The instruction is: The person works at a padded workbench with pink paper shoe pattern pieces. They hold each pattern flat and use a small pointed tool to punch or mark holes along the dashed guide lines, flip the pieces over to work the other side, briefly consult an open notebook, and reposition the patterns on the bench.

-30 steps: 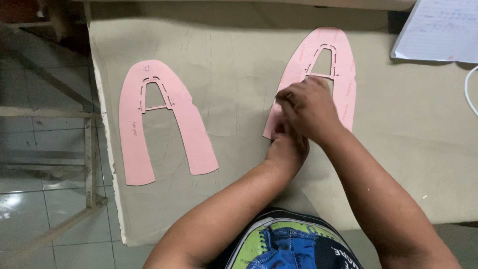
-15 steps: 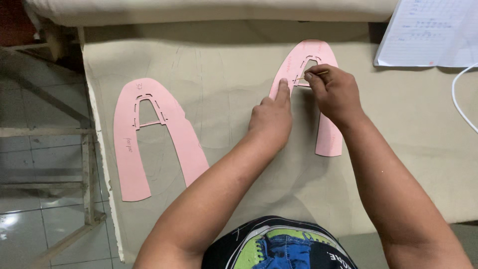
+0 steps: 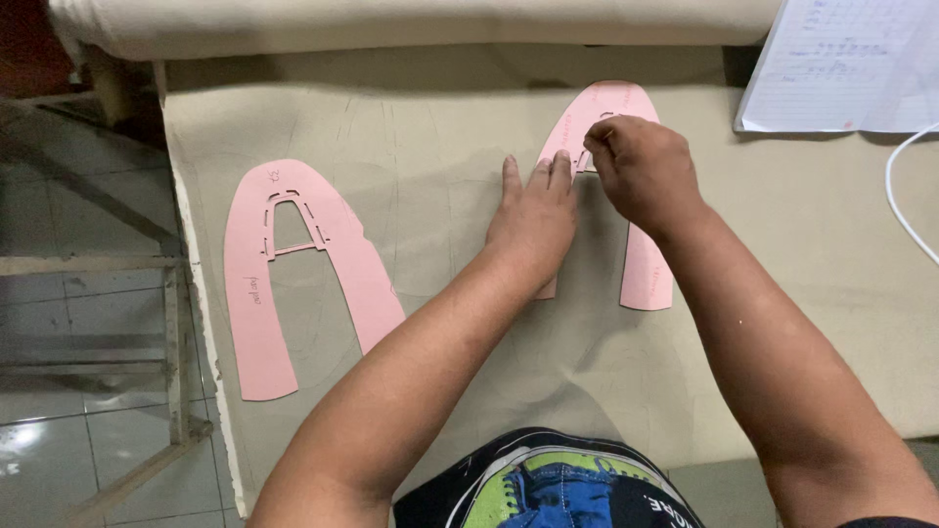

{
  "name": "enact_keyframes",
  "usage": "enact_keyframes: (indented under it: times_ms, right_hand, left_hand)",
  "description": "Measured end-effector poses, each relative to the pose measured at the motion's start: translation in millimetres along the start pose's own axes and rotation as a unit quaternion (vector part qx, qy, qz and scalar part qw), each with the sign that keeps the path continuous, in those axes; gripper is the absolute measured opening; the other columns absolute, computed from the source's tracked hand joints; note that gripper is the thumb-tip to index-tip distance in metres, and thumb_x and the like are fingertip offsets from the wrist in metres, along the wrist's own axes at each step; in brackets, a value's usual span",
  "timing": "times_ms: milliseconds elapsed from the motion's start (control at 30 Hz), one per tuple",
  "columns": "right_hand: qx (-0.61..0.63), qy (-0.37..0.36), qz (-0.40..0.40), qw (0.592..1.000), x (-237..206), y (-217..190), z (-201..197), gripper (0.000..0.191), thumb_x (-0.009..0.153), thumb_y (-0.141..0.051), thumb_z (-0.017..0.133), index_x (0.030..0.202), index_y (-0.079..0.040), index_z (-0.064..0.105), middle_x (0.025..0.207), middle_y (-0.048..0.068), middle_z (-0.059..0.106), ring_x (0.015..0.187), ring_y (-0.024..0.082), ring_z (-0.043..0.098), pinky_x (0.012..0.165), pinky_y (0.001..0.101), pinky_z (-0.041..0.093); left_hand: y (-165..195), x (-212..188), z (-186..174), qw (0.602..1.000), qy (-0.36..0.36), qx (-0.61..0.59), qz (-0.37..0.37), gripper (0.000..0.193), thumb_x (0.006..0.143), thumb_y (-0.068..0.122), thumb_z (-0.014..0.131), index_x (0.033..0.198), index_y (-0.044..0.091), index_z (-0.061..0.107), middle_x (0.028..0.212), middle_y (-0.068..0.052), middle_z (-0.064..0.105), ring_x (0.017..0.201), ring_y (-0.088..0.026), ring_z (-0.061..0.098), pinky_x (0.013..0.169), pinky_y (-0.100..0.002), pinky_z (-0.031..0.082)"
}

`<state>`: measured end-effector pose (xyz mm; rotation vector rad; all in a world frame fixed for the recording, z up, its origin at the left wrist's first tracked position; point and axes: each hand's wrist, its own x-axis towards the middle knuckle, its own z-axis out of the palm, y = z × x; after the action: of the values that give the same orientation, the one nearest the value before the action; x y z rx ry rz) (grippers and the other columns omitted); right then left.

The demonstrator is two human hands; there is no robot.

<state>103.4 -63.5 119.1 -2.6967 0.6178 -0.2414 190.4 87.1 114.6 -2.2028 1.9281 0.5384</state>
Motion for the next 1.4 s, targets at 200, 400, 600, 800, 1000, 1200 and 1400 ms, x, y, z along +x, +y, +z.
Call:
enact_keyframes:
  times_ms: [200,400,600,800,1000,1200,1400]
  right_hand:
    - [0.115,-0.017,0.102,0.988,20,18,-9,0.018,0.104,-0.019,0.068,0.105,-0.002,0.073,0.093,0.011,0.077,0.083,0.023,0.075,0.076,0.0344,0.057]
    - [0.177,0.033,0.114,0.977,39,56,-7,0.021,0.108,-0.017,0.068,0.107,0.004,0.069,0.093,0.011,0.078,0.082,0.014,0.076,0.076,0.0279,0.058]
    - [0.192,0.046,0.105,0.975,51,92,-5,0.021,0.108,-0.018,0.067,0.107,0.003,0.07,0.093,0.011,0.078,0.083,0.015,0.076,0.076,0.028,0.059]
    - [0.095,0.051,0.045,0.993,57,110,0,0.02,0.108,-0.02,0.069,0.105,0.0,0.072,0.091,0.012,0.077,0.08,0.025,0.075,0.073,0.0353,0.057]
    - [0.051,0.08,0.021,0.995,58,118,12,0.017,0.107,-0.019,0.073,0.105,-0.002,0.073,0.091,0.014,0.075,0.081,0.029,0.072,0.073,0.0386,0.056]
    - [0.093,0.045,0.042,0.994,65,123,16,0.015,0.106,-0.018,0.07,0.104,-0.003,0.073,0.09,0.012,0.075,0.081,0.028,0.074,0.073,0.0384,0.056]
    - [0.12,0.045,0.053,0.99,67,125,9,0.015,0.106,-0.015,0.07,0.105,-0.001,0.073,0.091,0.012,0.076,0.081,0.024,0.074,0.074,0.0342,0.057]
  left_hand:
    - [-1,20,8,0.995,0.096,-0.011,-0.023,0.079,0.089,0.019,0.07,0.154,-0.01,0.036,0.163,-0.022,0.03,0.139,-0.031,0.044,0.121,-0.063,0.023]
    - [-2,46,-20,0.999,-0.013,0.035,0.003,0.096,0.08,0.027,0.075,0.152,-0.014,0.027,0.163,-0.028,0.02,0.147,-0.039,0.027,0.119,-0.061,0.015]
    - [8,83,-31,0.999,-0.03,0.019,-0.005,0.093,0.083,0.027,0.074,0.151,-0.016,0.029,0.163,-0.032,0.019,0.149,-0.042,0.025,0.119,-0.062,0.013]
    - [13,109,-15,1.0,0.011,0.015,-0.021,0.073,0.091,0.019,0.061,0.15,-0.015,0.032,0.162,-0.031,0.021,0.148,-0.042,0.029,0.12,-0.062,0.014]
    - [11,124,-11,1.0,-0.006,0.027,-0.005,0.074,0.09,0.019,0.06,0.149,-0.016,0.033,0.161,-0.033,0.02,0.147,-0.045,0.028,0.118,-0.062,0.014]
    - [7,130,-14,0.999,-0.024,0.044,0.01,0.071,0.091,0.021,0.063,0.148,-0.012,0.036,0.161,-0.035,0.021,0.147,-0.046,0.03,0.12,-0.062,0.013]
    - [4,127,-23,0.996,-0.045,0.071,0.025,0.094,0.08,0.029,0.071,0.151,-0.016,0.03,0.161,-0.035,0.019,0.146,-0.046,0.03,0.117,-0.061,0.013]
